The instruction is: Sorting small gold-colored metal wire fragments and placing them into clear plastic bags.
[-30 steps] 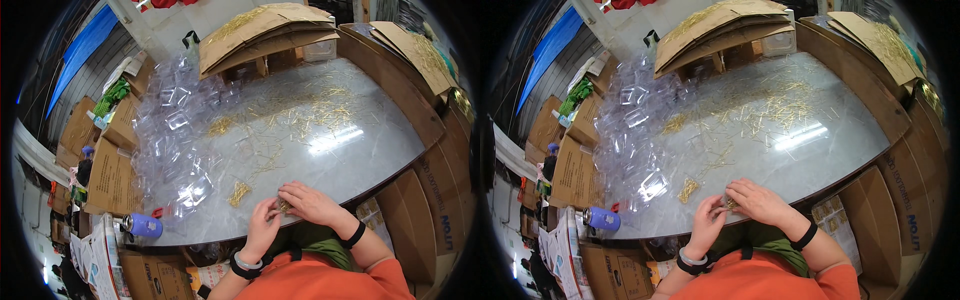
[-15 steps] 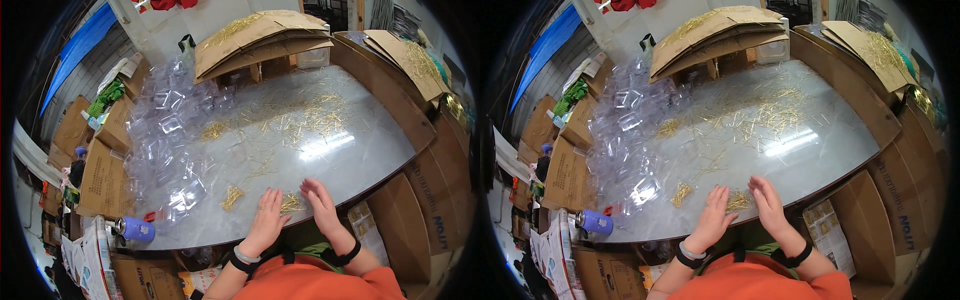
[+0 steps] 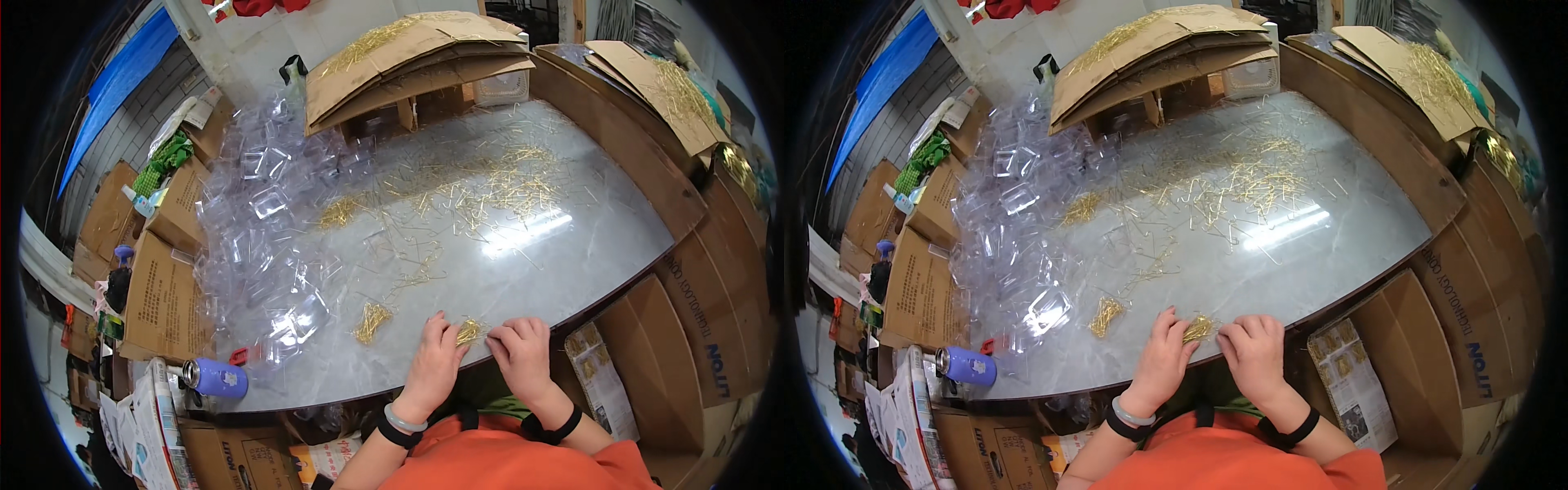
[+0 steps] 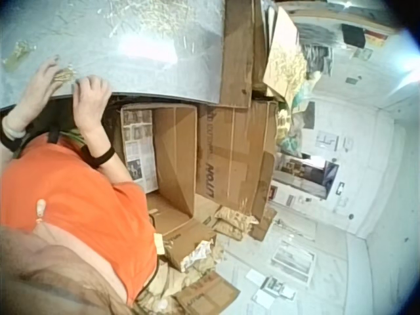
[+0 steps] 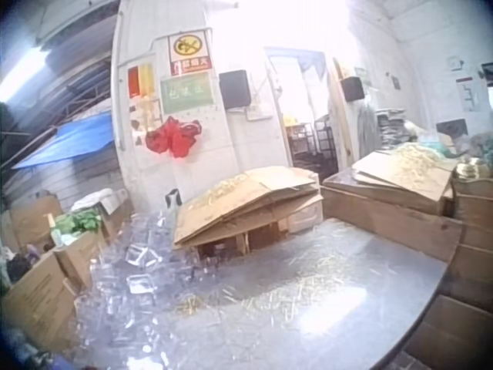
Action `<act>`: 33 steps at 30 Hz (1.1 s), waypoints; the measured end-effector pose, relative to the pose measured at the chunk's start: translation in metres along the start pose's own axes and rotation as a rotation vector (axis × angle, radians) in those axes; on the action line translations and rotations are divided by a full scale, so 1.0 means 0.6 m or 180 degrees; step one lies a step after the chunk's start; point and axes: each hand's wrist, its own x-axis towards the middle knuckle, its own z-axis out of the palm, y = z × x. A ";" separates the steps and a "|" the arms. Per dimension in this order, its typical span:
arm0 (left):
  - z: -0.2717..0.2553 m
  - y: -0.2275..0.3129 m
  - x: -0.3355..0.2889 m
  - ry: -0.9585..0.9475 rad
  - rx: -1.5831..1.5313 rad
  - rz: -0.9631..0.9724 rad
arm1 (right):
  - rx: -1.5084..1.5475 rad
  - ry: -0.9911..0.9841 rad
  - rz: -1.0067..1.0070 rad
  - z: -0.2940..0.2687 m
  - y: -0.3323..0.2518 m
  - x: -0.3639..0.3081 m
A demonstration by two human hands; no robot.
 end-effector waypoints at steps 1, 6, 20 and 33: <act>0.001 -0.001 -0.001 0.0046 0.0056 0.0055 | 0.0096 -0.0072 -0.0027 0.005 -0.003 0.001; 0.005 -0.004 -0.006 0.0065 0.0299 0.0194 | 0.1489 -0.0005 0.0606 0.016 -0.030 0.001; -0.014 0.007 -0.008 0.0073 -0.0286 0.0004 | 0.1057 -0.0917 -0.0618 0.012 -0.026 0.044; 0.012 0.010 -0.046 0.0110 0.0692 -0.0072 | 0.0122 -0.1059 -0.1200 0.041 -0.018 0.043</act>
